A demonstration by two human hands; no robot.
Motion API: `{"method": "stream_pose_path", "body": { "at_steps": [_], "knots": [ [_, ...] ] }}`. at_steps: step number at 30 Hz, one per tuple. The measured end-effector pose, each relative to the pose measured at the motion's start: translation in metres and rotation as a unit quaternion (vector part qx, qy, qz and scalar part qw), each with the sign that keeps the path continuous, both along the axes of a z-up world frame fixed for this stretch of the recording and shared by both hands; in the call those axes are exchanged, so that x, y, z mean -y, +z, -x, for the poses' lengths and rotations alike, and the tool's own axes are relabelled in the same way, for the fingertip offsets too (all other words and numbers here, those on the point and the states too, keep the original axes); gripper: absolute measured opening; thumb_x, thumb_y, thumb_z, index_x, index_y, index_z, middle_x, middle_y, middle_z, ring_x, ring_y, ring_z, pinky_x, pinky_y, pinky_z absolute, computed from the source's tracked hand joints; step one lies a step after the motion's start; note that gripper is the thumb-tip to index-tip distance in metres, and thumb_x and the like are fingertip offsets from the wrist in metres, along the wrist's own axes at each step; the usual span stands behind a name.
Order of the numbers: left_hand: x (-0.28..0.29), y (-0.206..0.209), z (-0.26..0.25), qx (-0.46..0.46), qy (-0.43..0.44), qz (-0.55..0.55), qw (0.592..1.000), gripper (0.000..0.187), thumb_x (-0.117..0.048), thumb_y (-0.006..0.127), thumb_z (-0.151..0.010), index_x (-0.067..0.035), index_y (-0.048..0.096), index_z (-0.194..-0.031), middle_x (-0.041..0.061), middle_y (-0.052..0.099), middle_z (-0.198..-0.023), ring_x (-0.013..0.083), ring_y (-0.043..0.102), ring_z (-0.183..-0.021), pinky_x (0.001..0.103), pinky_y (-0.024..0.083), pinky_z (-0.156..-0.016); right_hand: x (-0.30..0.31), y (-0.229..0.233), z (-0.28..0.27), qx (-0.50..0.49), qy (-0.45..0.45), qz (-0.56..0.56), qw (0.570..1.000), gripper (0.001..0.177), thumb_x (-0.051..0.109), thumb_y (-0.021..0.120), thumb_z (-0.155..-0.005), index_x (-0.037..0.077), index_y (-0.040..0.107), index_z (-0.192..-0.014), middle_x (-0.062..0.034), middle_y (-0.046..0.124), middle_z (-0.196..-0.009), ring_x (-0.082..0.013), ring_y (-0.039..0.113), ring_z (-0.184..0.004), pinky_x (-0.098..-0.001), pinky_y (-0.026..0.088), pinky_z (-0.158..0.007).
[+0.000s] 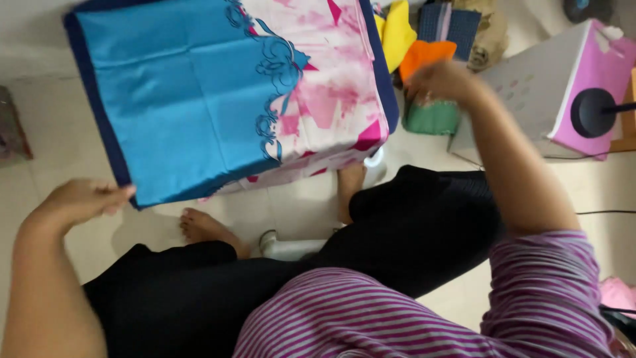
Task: A person is seen unfolding a colorful patterned scarf, smoothing it out on a blue chair, using a lint roller to clean it, and then refolding it.
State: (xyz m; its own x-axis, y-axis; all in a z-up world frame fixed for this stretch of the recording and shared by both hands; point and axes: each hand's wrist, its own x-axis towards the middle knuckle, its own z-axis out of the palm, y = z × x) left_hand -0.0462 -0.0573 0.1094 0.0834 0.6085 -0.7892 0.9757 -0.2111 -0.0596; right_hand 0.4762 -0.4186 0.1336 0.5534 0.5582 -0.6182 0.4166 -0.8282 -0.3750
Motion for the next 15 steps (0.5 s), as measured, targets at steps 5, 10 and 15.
{"method": "stream_pose_path", "body": {
  "at_steps": [5,10,15],
  "knots": [
    [0.025,-0.026,0.022,0.068,0.099,0.07,0.99,0.074,-0.047,0.073,-0.085,-0.011,0.059,-0.148,0.008,0.059,-0.15,0.0322,0.052,-0.139,0.046,0.038,-0.115,0.039,-0.066,0.017,-0.116,-0.018,0.027,0.993,0.032,0.029,0.067,-0.099,0.003,0.076,-0.114,-0.0135,0.077,-0.107,-0.0244,0.072,-0.098,-0.0361,0.061,-0.091],
    [0.033,-0.052,0.035,0.127,0.129,0.094,0.979,0.054,-0.043,0.069,-0.09,-0.011,0.068,-0.133,0.01,0.067,-0.14,0.0295,0.056,-0.133,0.046,0.038,-0.111,0.05,-0.093,0.033,-0.162,-0.074,-0.017,0.984,0.027,0.022,0.079,-0.088,0.007,0.081,-0.111,-0.0086,0.078,-0.102,-0.0205,0.072,-0.092,-0.0331,0.06,-0.084],
    [0.027,-0.073,0.051,0.167,0.157,0.091,0.969,0.046,-0.039,0.076,-0.088,-0.006,0.07,-0.118,0.012,0.067,-0.13,0.0299,0.056,-0.126,0.047,0.038,-0.106,0.054,-0.11,0.052,-0.135,-0.116,-0.079,0.981,0.018,0.024,0.088,-0.084,0.008,0.078,-0.084,-0.0046,0.07,-0.082,-0.0156,0.061,-0.082,-0.0316,0.05,-0.076]
  ]
}}
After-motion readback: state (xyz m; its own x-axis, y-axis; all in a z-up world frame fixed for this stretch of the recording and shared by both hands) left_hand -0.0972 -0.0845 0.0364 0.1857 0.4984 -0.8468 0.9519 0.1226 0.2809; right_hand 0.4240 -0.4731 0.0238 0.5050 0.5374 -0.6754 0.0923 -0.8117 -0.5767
